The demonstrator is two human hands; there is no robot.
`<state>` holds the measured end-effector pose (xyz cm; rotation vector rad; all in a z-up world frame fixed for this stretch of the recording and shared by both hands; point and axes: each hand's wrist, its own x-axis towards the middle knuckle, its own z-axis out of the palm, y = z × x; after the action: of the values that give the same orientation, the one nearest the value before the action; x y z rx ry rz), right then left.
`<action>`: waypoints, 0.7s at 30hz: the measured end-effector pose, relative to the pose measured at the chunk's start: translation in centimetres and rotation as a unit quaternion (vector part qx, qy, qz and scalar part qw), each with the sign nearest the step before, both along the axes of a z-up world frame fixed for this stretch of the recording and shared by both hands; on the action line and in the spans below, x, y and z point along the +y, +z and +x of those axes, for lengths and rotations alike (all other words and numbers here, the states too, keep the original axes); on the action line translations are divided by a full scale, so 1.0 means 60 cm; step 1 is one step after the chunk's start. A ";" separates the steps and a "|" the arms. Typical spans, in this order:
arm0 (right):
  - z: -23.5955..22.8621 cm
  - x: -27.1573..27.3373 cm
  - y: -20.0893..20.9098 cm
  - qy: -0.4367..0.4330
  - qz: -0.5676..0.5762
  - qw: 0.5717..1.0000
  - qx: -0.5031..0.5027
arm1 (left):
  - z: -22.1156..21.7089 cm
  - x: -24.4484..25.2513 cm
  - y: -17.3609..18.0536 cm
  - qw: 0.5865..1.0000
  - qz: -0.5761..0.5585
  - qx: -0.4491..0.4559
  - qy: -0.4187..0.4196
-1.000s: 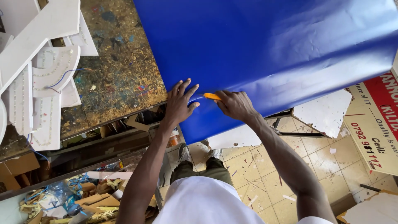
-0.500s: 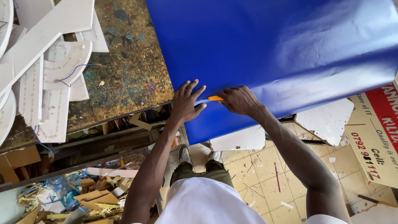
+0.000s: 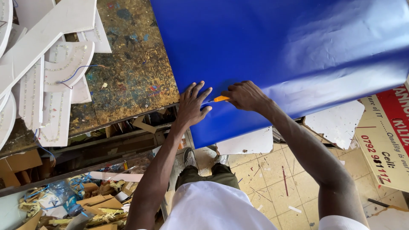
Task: Cutting a large blue vinyl sheet using a utility knife on a workbench
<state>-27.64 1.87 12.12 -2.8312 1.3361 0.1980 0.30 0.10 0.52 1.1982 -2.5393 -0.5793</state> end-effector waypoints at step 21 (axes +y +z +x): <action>-0.006 -0.012 0.001 -0.006 0.019 0.999 0.031 | -0.009 0.013 0.002 0.998 -0.051 0.005 0.023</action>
<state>-27.99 1.14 12.21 -2.8067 1.3454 0.3111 -0.26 0.89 0.65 1.2122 -2.4935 -0.4382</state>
